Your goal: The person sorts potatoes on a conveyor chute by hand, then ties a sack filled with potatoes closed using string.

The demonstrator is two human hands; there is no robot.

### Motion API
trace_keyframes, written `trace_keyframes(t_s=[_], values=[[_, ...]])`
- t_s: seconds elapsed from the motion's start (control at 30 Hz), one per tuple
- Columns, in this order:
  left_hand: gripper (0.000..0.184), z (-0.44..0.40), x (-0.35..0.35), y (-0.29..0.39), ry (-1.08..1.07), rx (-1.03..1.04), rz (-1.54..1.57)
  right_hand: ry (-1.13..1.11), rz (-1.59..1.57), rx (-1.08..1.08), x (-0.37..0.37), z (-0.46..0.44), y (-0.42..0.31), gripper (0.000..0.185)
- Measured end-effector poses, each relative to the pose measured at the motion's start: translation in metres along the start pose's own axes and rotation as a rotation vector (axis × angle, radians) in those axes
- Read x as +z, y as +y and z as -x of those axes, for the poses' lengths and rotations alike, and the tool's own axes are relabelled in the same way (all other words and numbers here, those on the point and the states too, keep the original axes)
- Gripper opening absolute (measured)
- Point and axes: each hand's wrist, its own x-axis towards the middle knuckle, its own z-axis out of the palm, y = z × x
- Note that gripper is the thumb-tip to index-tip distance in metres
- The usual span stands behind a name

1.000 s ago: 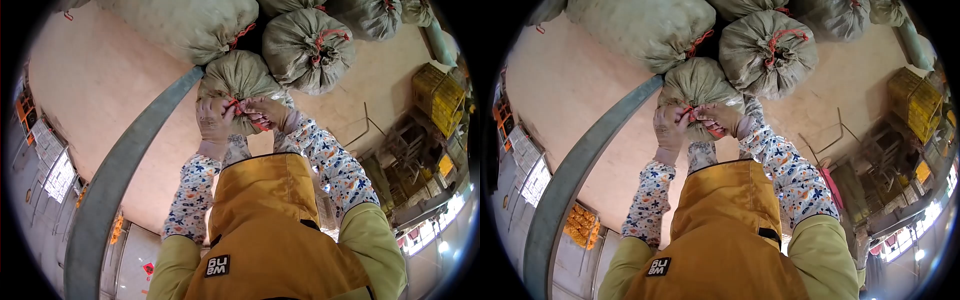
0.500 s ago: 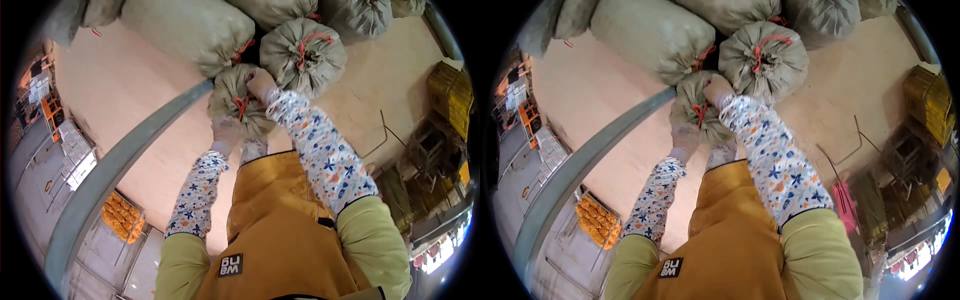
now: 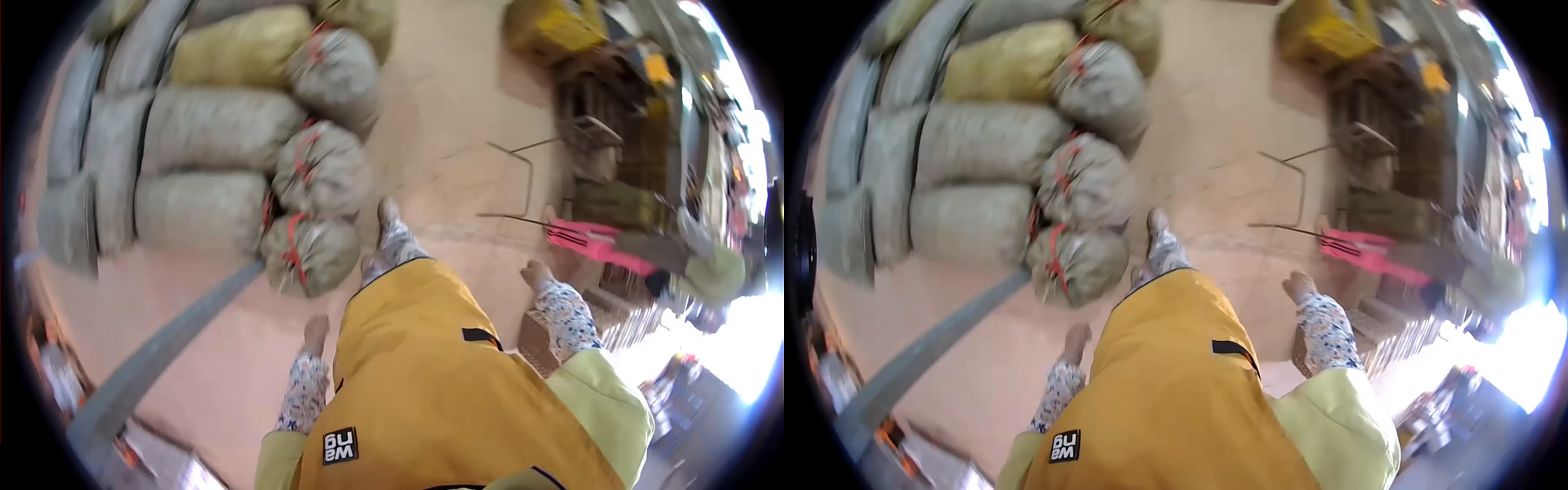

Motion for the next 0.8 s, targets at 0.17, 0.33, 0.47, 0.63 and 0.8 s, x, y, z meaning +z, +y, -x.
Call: trace_keyframes(t_s=[0.17, 0.33, 0.47, 0.63, 0.8], values=[[0.03, -0.025, -0.016, 0.05, -0.249, 0.411, -1.171, 0.442, -0.762, 0.177, 0.075, -0.012, 0.123, 0.022], [0.039, -0.111, 0.005, 0.216, -0.446, 0.643, -1.458, -0.195, 0.027, 0.101, 0.127, 0.0, 0.038, 0.027], [0.038, -0.197, 0.059, 0.334, -0.137, 0.551, -1.132, -0.006, -0.069, -0.267, 0.118, -0.019, -0.012, 0.025], [0.031, -0.203, 0.199, 0.507, -0.12, 0.234, -0.311, -0.019, -0.305, -0.084, -0.01, -0.146, 0.016, 0.034], [0.031, -0.239, 0.247, 0.566, -0.307, 0.354, -0.457, 0.734, -0.321, -0.281, -0.135, -0.314, 0.058, 0.028]])
